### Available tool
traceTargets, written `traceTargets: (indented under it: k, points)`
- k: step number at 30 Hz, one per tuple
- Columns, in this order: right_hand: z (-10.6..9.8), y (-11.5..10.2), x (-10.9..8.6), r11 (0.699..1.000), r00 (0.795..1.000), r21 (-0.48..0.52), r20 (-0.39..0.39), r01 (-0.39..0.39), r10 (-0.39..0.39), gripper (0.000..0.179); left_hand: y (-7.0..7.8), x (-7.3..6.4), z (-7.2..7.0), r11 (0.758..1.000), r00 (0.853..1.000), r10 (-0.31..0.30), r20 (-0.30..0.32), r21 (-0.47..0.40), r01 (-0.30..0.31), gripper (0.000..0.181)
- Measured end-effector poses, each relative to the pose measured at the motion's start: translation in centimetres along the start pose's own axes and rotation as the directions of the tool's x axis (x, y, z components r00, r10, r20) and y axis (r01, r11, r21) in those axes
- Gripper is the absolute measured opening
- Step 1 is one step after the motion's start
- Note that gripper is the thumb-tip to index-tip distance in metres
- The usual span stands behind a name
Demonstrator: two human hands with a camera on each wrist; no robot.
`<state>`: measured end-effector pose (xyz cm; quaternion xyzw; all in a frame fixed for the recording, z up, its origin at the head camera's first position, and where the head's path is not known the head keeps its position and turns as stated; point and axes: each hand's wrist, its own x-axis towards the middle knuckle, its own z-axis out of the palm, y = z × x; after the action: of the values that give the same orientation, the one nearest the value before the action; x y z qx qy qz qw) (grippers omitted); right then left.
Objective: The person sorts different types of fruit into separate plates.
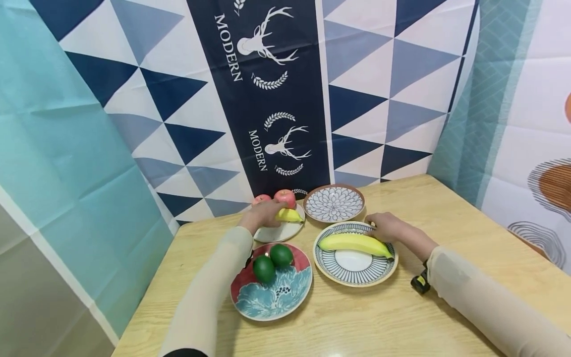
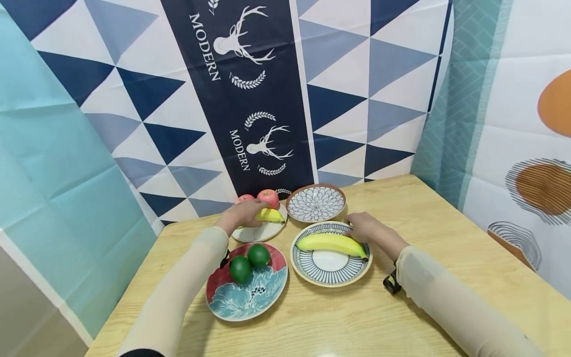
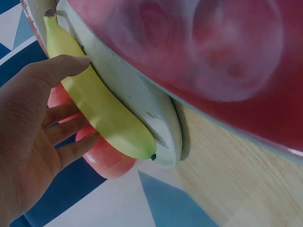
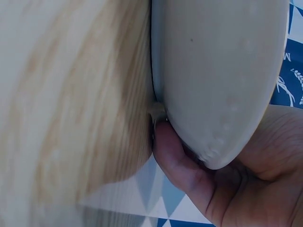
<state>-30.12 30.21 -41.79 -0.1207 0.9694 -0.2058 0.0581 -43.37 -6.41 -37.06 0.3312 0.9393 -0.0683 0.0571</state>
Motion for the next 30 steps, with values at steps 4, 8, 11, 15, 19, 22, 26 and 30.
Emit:
traceTargets:
  k: [4, 8, 11, 15, 19, 22, 26, 30]
  points:
    - [-0.2, -0.2, -0.1, 1.000, 1.000, -0.003, 0.011, -0.010, 0.010, 0.014, -0.1, 0.1, 0.2, 1.000, 1.000, 0.028, -0.008, -0.009, -0.028, 0.065]
    - [-0.1, -0.2, -0.4, 1.000, 1.000, 0.004, 0.011, -0.017, 0.017, 0.014, 0.0, 0.3, 0.6, 0.999, 0.999, 0.028, -0.023, -0.045, -0.029, 0.066]
    - [0.0, -0.1, -0.4, 1.000, 1.000, 0.006, 0.007, -0.011, 0.011, 0.012, 0.1, 0.3, 1.0, 0.999, 0.999, 0.018, -0.031, -0.046, -0.020, 0.063]
    - [0.0, -0.1, -0.3, 1.000, 1.000, 0.005, 0.010, -0.010, 0.010, 0.011, 0.2, 0.1, 1.1, 1.000, 0.999, 0.016, -0.041, -0.013, -0.017, 0.060]
    - [-0.2, -0.3, -0.1, 1.000, 1.000, 0.009, 0.009, -0.017, 0.017, 0.013, 0.2, -0.1, 0.9, 1.000, 0.998, 0.011, -0.055, 0.010, -0.010, 0.061]
    - [-0.3, -0.4, 0.0, 1.000, 1.000, 0.002, 0.005, -0.012, 0.012, 0.015, 0.2, -0.1, 0.9, 1.000, 0.997, 0.016, -0.071, -0.001, -0.016, 0.063]
    - [-0.4, -0.4, -0.1, 1.000, 1.000, 0.001, 0.008, 0.000, 0.000, 0.014, 0.1, -0.1, 0.8, 0.999, 0.996, 0.023, -0.082, -0.032, -0.025, 0.068]
    - [-0.4, -0.5, -0.1, 1.000, 1.000, 0.007, 0.014, -0.001, 0.001, 0.012, 0.1, 0.1, 0.9, 0.999, 0.997, 0.019, -0.068, -0.035, -0.022, 0.069]
